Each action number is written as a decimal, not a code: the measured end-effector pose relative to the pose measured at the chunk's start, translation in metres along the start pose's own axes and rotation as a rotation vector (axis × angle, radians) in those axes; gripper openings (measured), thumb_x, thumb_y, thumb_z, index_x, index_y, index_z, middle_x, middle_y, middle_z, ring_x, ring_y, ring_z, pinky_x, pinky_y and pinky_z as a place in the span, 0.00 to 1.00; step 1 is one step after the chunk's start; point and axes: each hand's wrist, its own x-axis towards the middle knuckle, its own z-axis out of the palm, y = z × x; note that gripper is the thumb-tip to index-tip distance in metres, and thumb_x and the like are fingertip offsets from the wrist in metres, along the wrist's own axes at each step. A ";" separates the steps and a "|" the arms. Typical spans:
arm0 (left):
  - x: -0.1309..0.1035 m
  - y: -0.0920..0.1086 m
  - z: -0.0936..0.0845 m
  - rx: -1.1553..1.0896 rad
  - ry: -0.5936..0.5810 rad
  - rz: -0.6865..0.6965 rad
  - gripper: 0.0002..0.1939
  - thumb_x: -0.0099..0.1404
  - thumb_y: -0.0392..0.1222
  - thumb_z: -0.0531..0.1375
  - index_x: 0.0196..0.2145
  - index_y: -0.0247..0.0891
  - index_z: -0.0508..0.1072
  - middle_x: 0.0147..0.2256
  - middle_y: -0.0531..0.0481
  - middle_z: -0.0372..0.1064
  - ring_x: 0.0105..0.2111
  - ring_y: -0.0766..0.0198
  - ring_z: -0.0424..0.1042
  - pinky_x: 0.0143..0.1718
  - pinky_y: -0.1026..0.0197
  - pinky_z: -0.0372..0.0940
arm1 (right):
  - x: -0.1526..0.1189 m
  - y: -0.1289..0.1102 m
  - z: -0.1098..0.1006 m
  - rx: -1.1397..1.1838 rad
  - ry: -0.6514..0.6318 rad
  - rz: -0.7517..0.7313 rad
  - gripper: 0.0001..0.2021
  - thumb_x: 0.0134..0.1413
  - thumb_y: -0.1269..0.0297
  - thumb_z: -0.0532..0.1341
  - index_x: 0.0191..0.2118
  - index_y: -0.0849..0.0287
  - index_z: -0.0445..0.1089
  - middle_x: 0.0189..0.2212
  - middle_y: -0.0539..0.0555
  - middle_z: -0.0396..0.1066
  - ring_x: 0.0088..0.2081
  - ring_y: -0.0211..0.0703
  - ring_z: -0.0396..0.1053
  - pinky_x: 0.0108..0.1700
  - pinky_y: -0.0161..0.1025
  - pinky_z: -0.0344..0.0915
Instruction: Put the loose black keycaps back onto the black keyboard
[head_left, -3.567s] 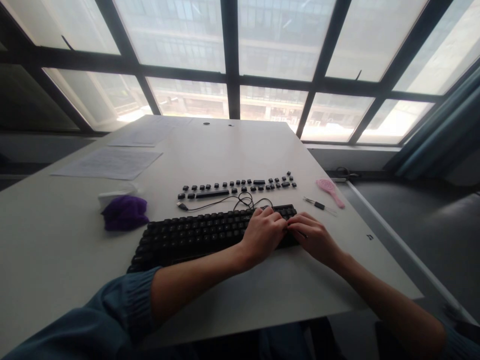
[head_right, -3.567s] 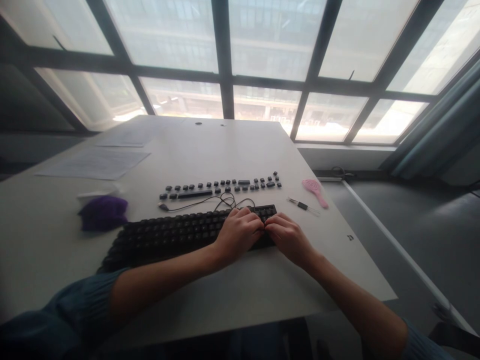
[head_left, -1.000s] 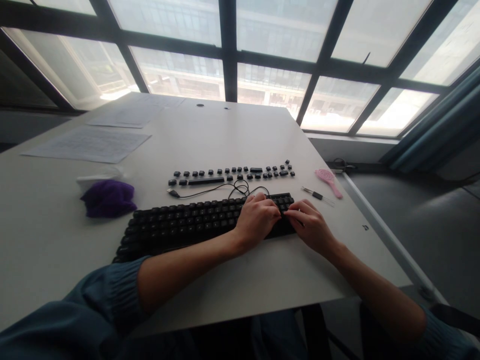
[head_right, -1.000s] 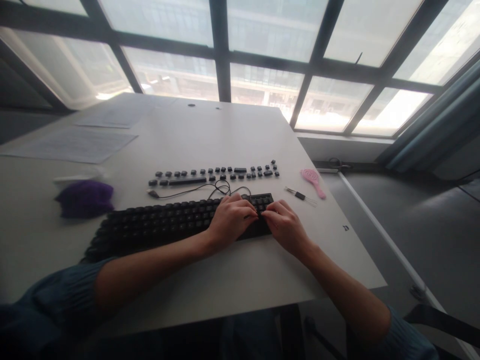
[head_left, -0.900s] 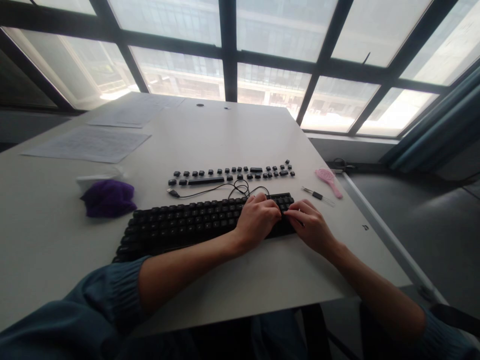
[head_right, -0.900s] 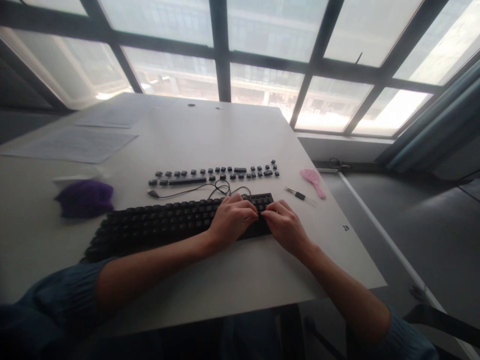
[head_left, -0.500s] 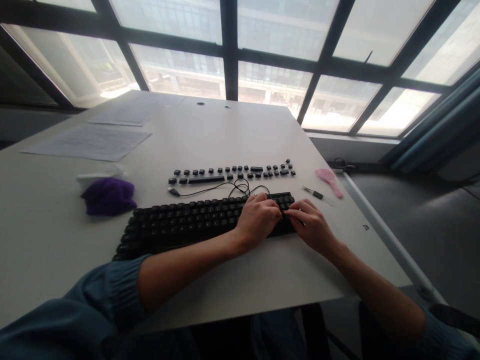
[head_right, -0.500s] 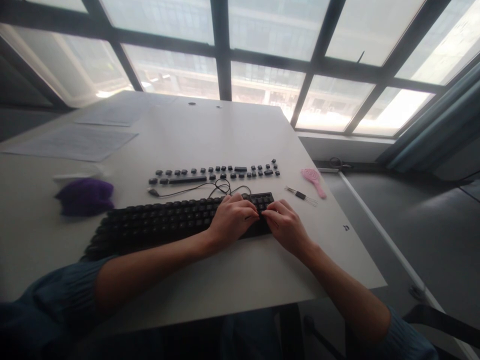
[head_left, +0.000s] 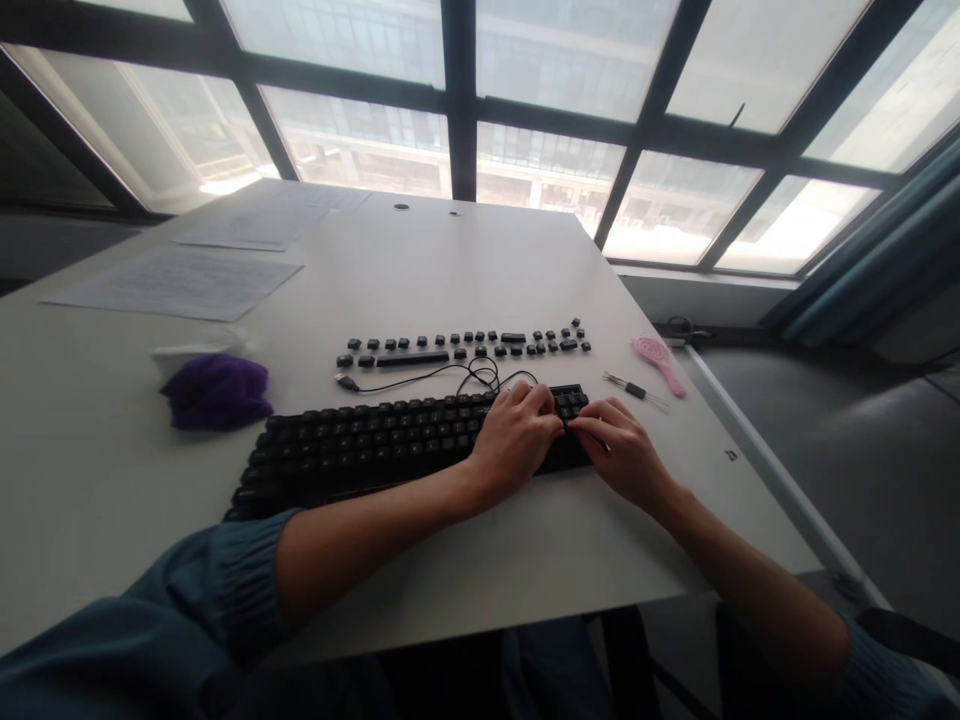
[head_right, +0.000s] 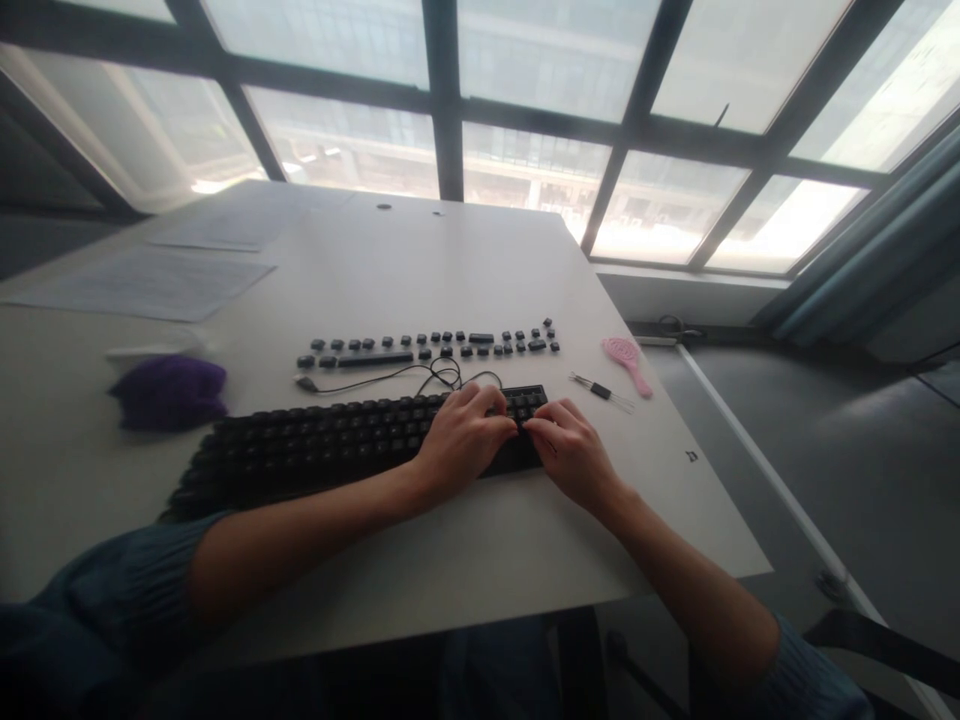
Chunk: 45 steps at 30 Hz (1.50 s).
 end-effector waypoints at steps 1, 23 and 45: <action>0.000 0.000 0.000 0.005 0.000 -0.002 0.10 0.70 0.42 0.62 0.32 0.40 0.81 0.42 0.45 0.70 0.43 0.54 0.63 0.44 0.52 0.62 | 0.000 0.000 0.000 -0.002 -0.006 0.008 0.10 0.66 0.71 0.58 0.43 0.54 0.77 0.38 0.57 0.72 0.41 0.49 0.68 0.42 0.47 0.72; -0.002 -0.022 -0.076 -0.086 -0.025 -0.174 0.09 0.71 0.38 0.58 0.44 0.38 0.78 0.42 0.46 0.74 0.44 0.54 0.67 0.47 0.51 0.66 | 0.146 0.154 0.008 -0.279 -0.057 0.514 0.10 0.56 0.68 0.64 0.41 0.65 0.80 0.37 0.63 0.80 0.41 0.51 0.74 0.50 0.47 0.67; -0.094 -0.150 -0.151 -0.156 0.173 -0.460 0.14 0.70 0.47 0.56 0.40 0.38 0.79 0.41 0.48 0.77 0.44 0.57 0.73 0.40 0.59 0.64 | 0.085 0.073 -0.021 -0.078 0.162 0.186 0.08 0.58 0.58 0.67 0.35 0.57 0.77 0.37 0.57 0.79 0.35 0.48 0.74 0.40 0.45 0.72</action>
